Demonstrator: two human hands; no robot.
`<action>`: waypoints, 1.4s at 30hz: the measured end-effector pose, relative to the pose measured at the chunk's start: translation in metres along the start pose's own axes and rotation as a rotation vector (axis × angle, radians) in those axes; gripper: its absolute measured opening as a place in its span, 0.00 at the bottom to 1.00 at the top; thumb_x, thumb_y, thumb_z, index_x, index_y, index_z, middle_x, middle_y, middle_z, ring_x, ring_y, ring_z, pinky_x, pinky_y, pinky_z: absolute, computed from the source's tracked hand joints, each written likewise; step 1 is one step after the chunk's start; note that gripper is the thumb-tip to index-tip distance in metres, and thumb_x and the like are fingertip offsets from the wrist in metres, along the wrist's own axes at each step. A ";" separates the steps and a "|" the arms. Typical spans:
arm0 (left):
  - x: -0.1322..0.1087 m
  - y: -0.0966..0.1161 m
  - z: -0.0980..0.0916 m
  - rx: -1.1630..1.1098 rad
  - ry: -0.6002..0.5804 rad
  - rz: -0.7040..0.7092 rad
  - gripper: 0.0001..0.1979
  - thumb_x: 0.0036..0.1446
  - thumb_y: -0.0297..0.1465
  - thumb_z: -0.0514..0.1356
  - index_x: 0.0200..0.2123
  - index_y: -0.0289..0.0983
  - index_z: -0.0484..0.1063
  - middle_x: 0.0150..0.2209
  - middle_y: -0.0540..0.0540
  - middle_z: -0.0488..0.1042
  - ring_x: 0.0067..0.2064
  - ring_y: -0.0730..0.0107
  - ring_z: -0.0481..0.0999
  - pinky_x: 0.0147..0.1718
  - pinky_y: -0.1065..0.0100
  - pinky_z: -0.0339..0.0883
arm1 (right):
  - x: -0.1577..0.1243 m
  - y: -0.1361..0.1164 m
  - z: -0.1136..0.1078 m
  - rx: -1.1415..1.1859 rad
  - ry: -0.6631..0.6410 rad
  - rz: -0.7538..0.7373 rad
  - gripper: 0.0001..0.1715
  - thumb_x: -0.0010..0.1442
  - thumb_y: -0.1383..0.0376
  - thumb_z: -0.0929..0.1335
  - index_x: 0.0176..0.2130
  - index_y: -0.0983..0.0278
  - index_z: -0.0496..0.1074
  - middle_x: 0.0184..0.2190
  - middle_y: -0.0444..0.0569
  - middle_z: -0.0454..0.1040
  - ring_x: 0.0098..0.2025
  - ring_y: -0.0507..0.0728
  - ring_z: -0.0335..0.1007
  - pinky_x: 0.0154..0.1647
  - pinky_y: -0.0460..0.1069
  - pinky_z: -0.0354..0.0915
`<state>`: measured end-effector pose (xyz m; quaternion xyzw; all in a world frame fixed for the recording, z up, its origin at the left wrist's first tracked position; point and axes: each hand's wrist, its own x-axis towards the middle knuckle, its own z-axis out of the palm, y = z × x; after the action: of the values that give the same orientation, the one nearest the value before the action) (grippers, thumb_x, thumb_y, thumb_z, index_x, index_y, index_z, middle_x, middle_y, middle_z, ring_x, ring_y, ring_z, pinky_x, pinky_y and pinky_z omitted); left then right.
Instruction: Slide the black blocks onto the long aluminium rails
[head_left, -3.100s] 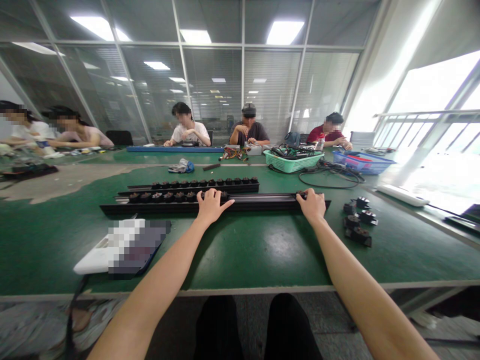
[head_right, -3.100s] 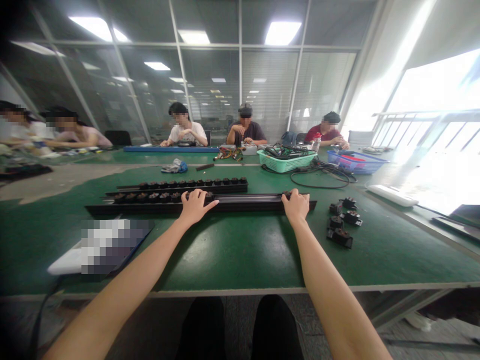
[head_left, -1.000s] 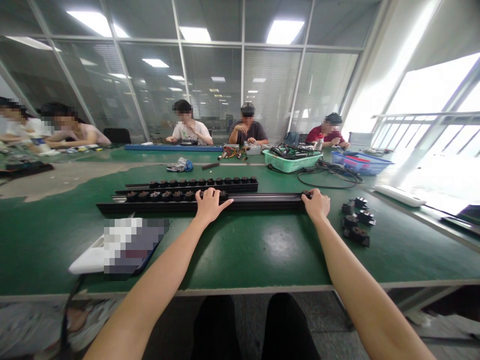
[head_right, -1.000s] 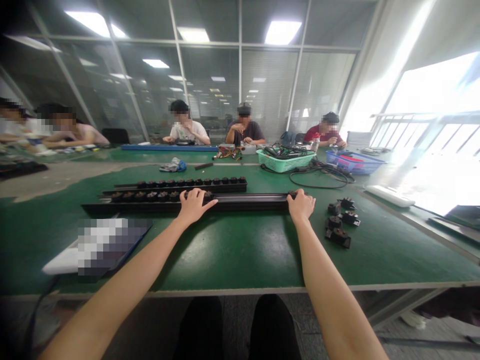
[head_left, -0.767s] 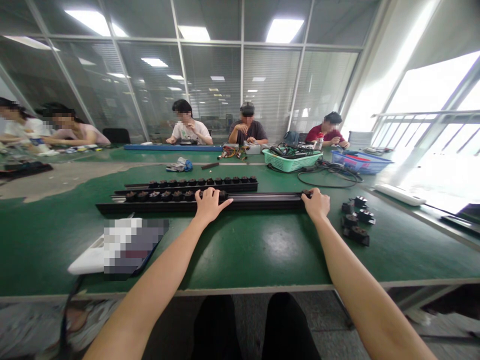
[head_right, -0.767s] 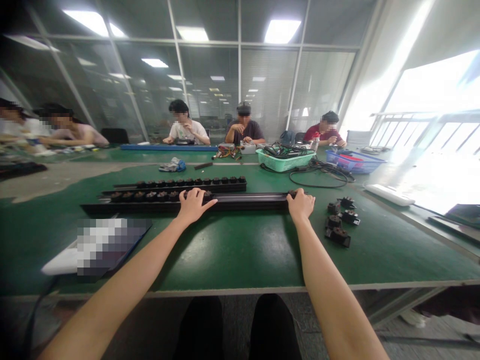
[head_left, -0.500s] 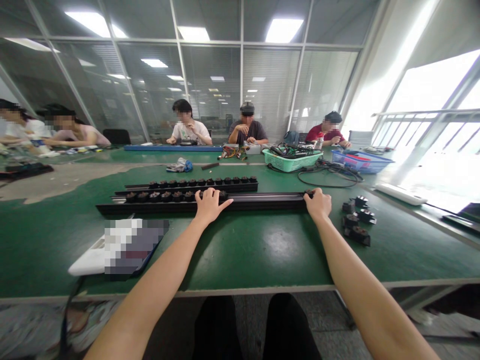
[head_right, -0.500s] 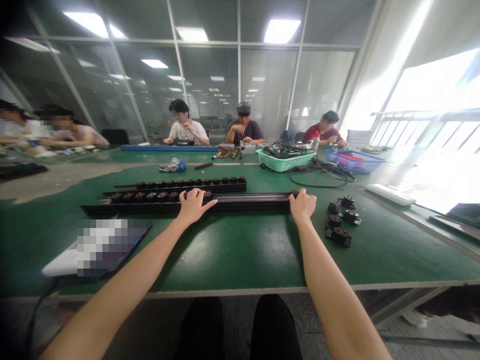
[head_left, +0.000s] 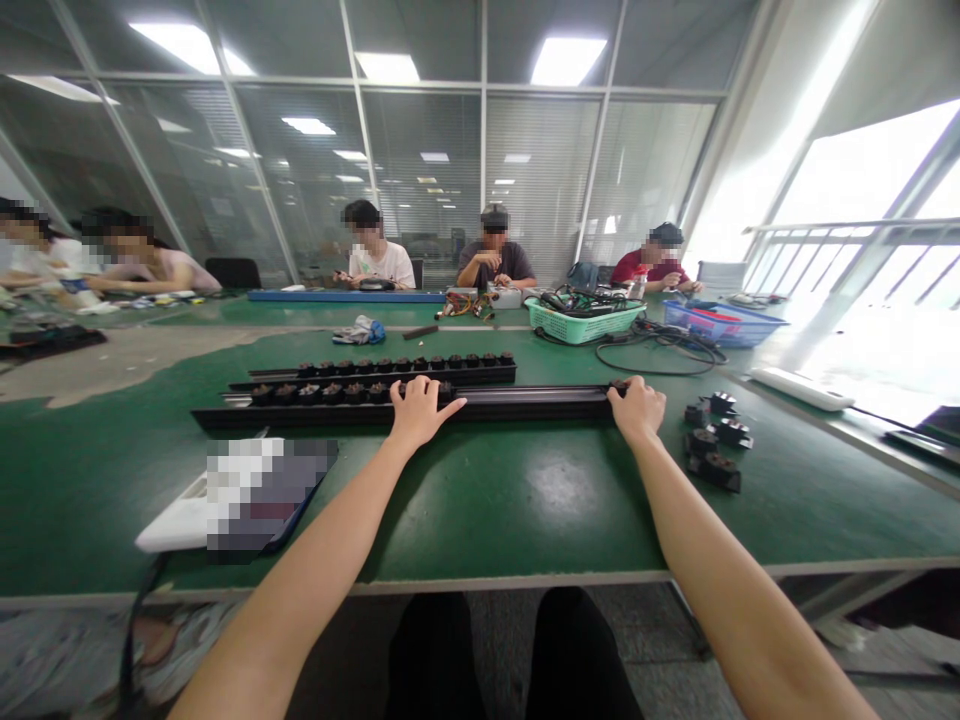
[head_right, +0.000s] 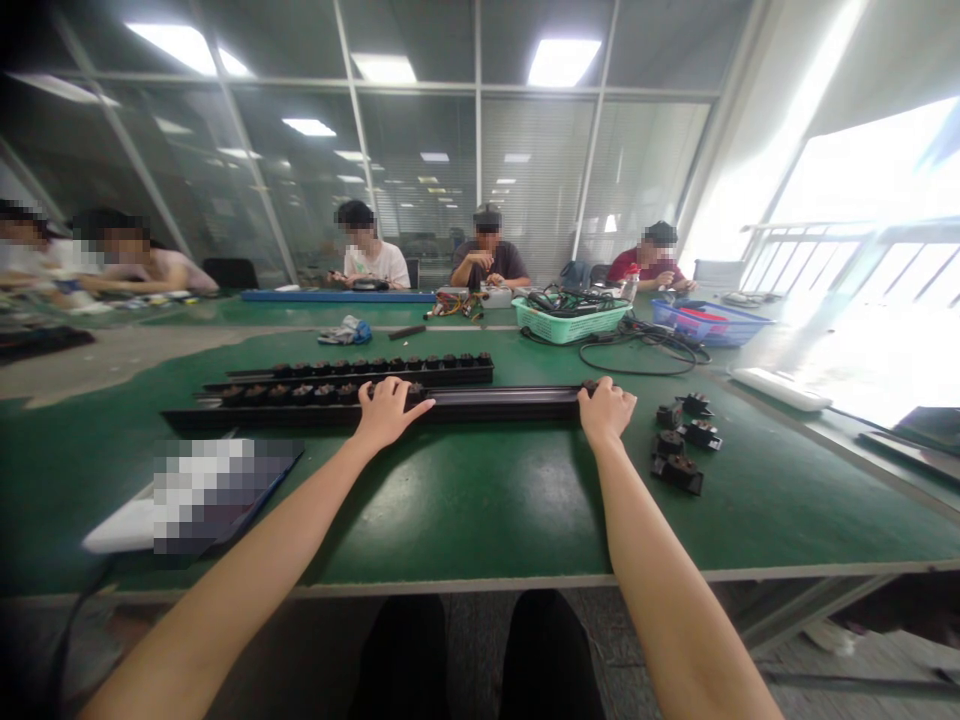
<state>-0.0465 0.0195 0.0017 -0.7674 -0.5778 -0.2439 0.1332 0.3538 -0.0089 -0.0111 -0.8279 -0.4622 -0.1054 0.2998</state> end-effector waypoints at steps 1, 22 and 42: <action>0.000 0.000 0.000 0.003 0.000 0.000 0.36 0.66 0.58 0.45 0.57 0.36 0.72 0.57 0.32 0.71 0.61 0.45 0.67 0.67 0.41 0.42 | 0.000 0.000 0.000 -0.006 0.002 0.006 0.22 0.65 0.57 0.64 0.51 0.69 0.71 0.47 0.67 0.77 0.51 0.68 0.69 0.55 0.58 0.55; 0.000 -0.001 0.002 0.012 0.018 0.005 0.35 0.66 0.58 0.46 0.56 0.36 0.72 0.57 0.33 0.71 0.61 0.47 0.67 0.66 0.40 0.43 | -0.004 -0.004 -0.010 0.014 -0.030 0.115 0.21 0.67 0.59 0.64 0.53 0.69 0.70 0.51 0.66 0.77 0.56 0.70 0.67 0.56 0.59 0.58; 0.000 0.000 0.002 0.004 0.011 -0.004 0.34 0.66 0.57 0.46 0.56 0.37 0.72 0.57 0.33 0.71 0.61 0.47 0.67 0.67 0.41 0.42 | -0.006 -0.003 -0.009 0.009 0.008 0.181 0.21 0.68 0.61 0.62 0.55 0.70 0.68 0.55 0.69 0.73 0.59 0.71 0.65 0.58 0.60 0.57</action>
<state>-0.0465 0.0205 0.0000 -0.7647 -0.5791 -0.2471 0.1373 0.3491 -0.0169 -0.0055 -0.8645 -0.3849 -0.0792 0.3135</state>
